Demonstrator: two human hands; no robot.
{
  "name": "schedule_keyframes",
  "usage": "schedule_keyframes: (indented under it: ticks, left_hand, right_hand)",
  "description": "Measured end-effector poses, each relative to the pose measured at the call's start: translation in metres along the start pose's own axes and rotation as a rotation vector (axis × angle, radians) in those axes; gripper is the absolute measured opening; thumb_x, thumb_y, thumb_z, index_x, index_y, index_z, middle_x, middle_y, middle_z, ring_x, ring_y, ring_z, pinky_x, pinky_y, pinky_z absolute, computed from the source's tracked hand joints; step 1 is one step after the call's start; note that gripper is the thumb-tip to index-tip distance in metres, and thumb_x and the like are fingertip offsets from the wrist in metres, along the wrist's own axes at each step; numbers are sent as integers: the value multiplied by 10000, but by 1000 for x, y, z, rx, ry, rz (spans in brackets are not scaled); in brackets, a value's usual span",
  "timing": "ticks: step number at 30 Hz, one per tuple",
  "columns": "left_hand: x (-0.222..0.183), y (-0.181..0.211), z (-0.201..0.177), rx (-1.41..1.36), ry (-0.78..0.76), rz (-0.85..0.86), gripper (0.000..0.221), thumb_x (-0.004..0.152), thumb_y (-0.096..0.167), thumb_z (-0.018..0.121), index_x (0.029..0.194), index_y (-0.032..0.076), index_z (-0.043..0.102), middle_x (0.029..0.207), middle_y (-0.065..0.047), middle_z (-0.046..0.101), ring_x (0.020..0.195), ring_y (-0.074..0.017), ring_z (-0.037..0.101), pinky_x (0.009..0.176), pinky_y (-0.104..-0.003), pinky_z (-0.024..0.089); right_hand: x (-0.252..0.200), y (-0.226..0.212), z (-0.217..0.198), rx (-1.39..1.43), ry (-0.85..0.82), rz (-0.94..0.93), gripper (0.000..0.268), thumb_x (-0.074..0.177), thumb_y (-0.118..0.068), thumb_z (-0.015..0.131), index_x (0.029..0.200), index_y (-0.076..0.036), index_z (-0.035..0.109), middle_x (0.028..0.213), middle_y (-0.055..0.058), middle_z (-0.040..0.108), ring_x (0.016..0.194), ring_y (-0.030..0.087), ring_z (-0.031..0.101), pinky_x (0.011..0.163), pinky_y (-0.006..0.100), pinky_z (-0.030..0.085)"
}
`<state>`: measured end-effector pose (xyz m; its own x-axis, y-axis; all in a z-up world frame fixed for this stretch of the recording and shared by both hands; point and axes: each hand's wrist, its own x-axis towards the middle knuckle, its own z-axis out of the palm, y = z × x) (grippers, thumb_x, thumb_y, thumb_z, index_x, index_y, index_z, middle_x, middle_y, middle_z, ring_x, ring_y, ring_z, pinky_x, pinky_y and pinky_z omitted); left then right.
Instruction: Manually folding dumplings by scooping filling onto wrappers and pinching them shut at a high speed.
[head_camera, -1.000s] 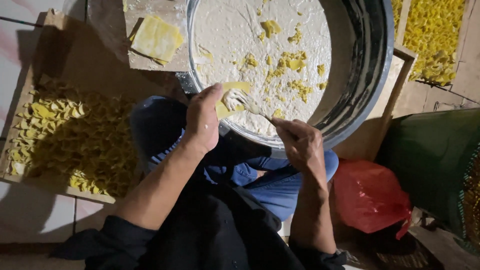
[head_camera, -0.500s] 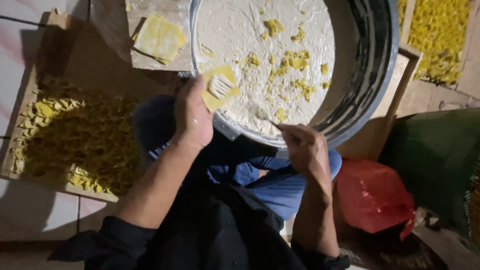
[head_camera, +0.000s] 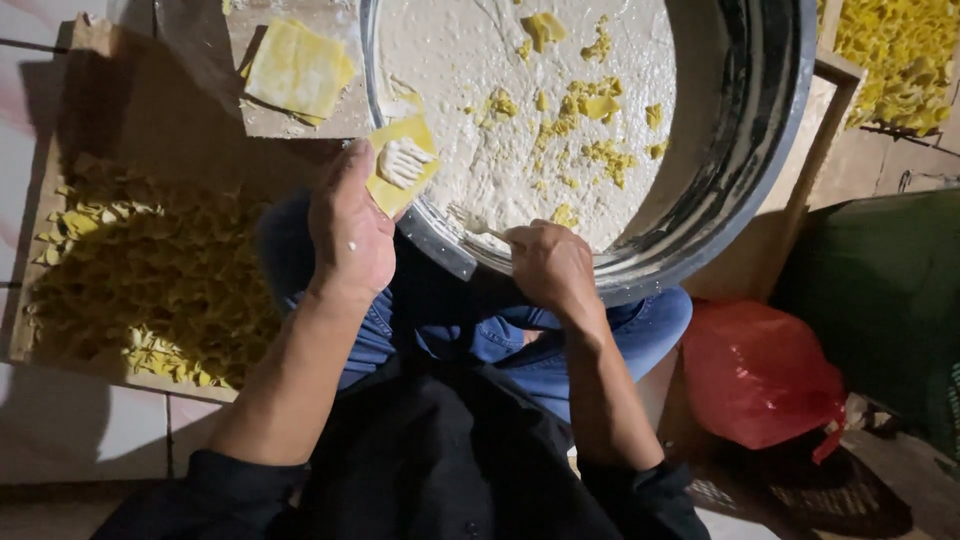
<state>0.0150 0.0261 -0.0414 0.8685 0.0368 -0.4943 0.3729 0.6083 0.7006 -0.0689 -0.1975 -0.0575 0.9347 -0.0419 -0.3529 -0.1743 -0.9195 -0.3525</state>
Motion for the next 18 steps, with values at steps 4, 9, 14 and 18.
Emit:
schedule_keyframes:
  ticks: [4, 9, 14, 18]
  left_hand:
    - [3, 2, 2, -36, 8, -34, 408, 974, 330, 687, 1326, 158, 574, 1304, -174, 645, 1194, -323, 667, 1010, -533, 569]
    - [-2, -5, 10, -170, 105, -83, 405, 963, 309, 684, 1315, 157, 555, 1244, -156, 655, 1144, -331, 675, 1021, -584, 557]
    - [-21, -4, 31, -261, 116, -198, 409, 975, 311, 651, 1273, 32, 629, 1248, -249, 667, 1186, -372, 645, 1072, -529, 512]
    - [-28, 3, 60, -435, 143, -346, 534, 990, 334, 592, 1411, 9, 539, 1471, -184, 536, 1418, -291, 466, 1200, -445, 390]
  right_hand:
    - [-5, -1, -36, 255, -85, 44, 237, 883, -256, 650, 1050, -228, 817, 953, 160, 770, 915, 476, 702, 792, 566, 564]
    - [-34, 1, -80, 671, -14, 11, 290, 894, -228, 714, 1156, -155, 812, 960, 136, 787, 846, 235, 740, 743, 392, 577]
    - [-26, 11, -13, 945, 357, -368, 276, 822, -49, 780, 1091, 14, 801, 840, 157, 673, 801, 231, 660, 778, 398, 573]
    - [-24, -11, 10, 803, 525, -449, 270, 834, 16, 809, 1095, -51, 828, 884, 145, 668, 809, 236, 668, 731, 340, 561]
